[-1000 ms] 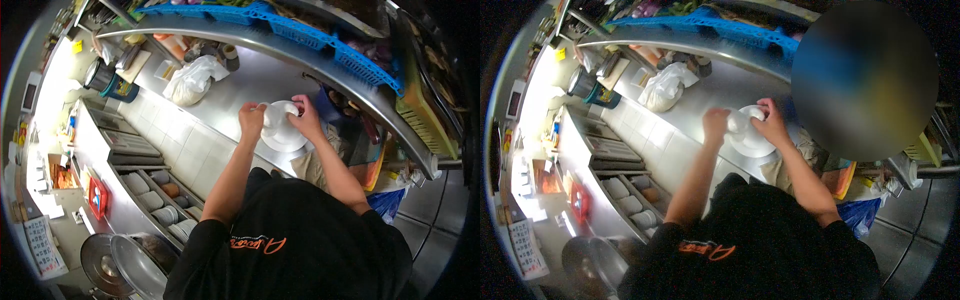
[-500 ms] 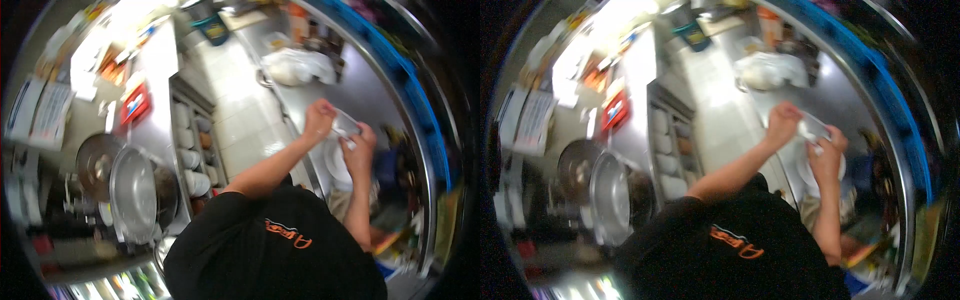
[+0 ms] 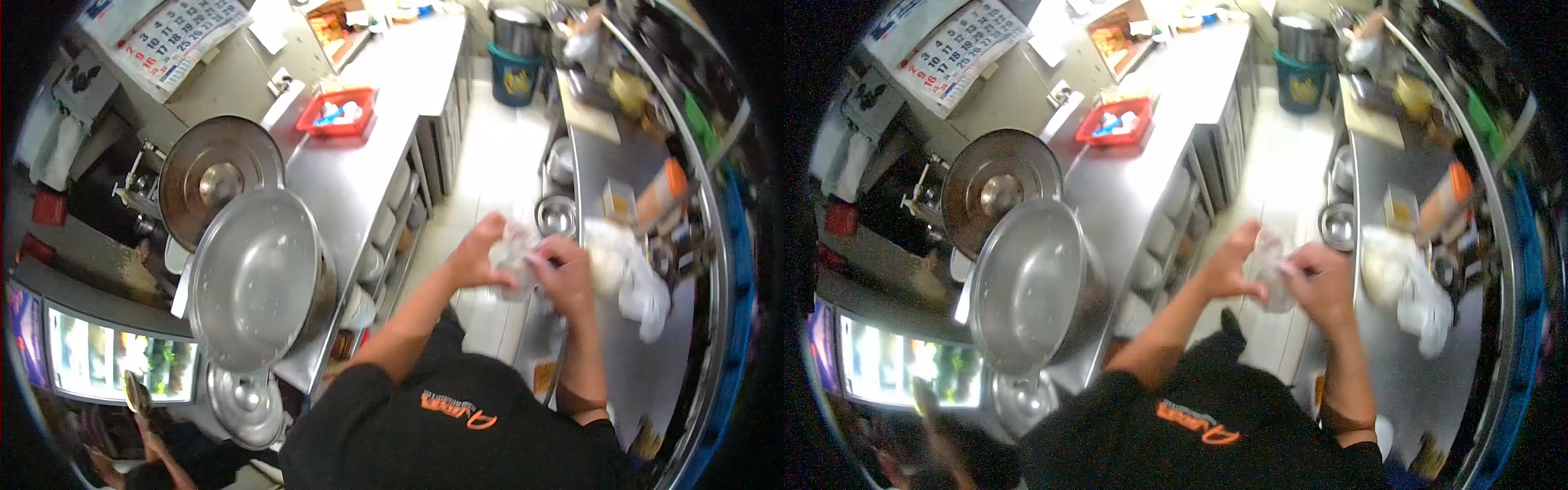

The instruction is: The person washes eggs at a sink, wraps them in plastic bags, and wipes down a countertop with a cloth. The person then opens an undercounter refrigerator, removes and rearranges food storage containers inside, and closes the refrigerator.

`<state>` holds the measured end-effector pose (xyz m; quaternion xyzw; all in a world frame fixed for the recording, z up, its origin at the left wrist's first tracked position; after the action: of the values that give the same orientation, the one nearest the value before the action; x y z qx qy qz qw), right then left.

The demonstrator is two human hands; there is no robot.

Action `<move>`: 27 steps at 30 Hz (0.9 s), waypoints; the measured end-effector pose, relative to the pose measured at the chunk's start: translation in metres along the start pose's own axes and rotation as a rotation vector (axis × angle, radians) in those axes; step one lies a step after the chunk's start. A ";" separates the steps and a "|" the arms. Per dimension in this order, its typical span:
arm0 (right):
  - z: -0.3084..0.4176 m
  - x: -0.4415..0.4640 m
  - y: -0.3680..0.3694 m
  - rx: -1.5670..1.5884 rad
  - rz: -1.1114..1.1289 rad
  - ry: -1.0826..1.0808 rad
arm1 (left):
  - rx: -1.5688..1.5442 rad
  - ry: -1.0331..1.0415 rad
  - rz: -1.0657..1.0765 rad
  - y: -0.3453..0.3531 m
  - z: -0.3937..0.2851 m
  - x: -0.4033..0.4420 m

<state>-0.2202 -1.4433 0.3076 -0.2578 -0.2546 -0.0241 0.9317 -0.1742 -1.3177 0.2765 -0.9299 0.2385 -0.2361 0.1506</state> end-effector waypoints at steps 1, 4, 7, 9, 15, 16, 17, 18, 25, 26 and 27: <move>0.004 0.034 0.030 -0.062 0.111 -0.071 | 0.011 0.072 -0.132 -0.024 0.014 0.003; 0.015 0.123 0.110 -0.123 0.311 -0.238 | 0.107 -0.130 -0.191 -0.050 0.105 0.026; 0.004 0.199 0.140 -0.023 0.268 -0.236 | 0.076 -0.425 -0.316 -0.125 0.173 0.048; -0.019 0.235 0.163 0.048 0.290 -0.160 | -0.002 -0.449 -0.310 -0.171 0.180 0.066; 0.028 0.272 0.244 -0.424 0.702 -0.793 | 0.161 -0.420 -0.348 -0.220 0.229 0.093; 0.002 0.272 0.264 -0.515 0.748 -0.841 | 0.041 -0.493 -0.391 -0.228 0.209 0.098; -0.023 0.274 0.279 -0.608 0.791 -0.882 | -0.020 -0.559 -0.340 -0.222 0.226 0.100; -0.057 0.282 0.296 -0.698 1.058 -0.711 | -0.078 -0.618 -0.288 -0.215 0.249 0.104; -0.219 0.375 0.259 -0.221 1.296 -0.346 | -0.066 -0.566 0.153 -0.167 0.310 0.244; -0.248 0.404 0.245 -0.150 1.223 -0.307 | 0.078 -0.611 0.264 -0.160 0.316 0.275; -0.275 0.437 0.228 -0.083 1.146 -0.277 | 0.123 -0.559 0.192 -0.169 0.325 0.314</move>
<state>0.3273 -1.3436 0.2108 -0.3910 -0.1928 0.5071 0.7435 0.2980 -1.2830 0.1841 -0.9212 0.2600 0.0303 0.2880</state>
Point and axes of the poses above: each hand's wrist, its own x-axis towards the middle knuckle, its own y-axis out of the palm, z = x × y, the point moved 10 cm from there along x, towards the middle knuckle, and after that the axes turned 12 degrees about -y, right-handed, at the moved point
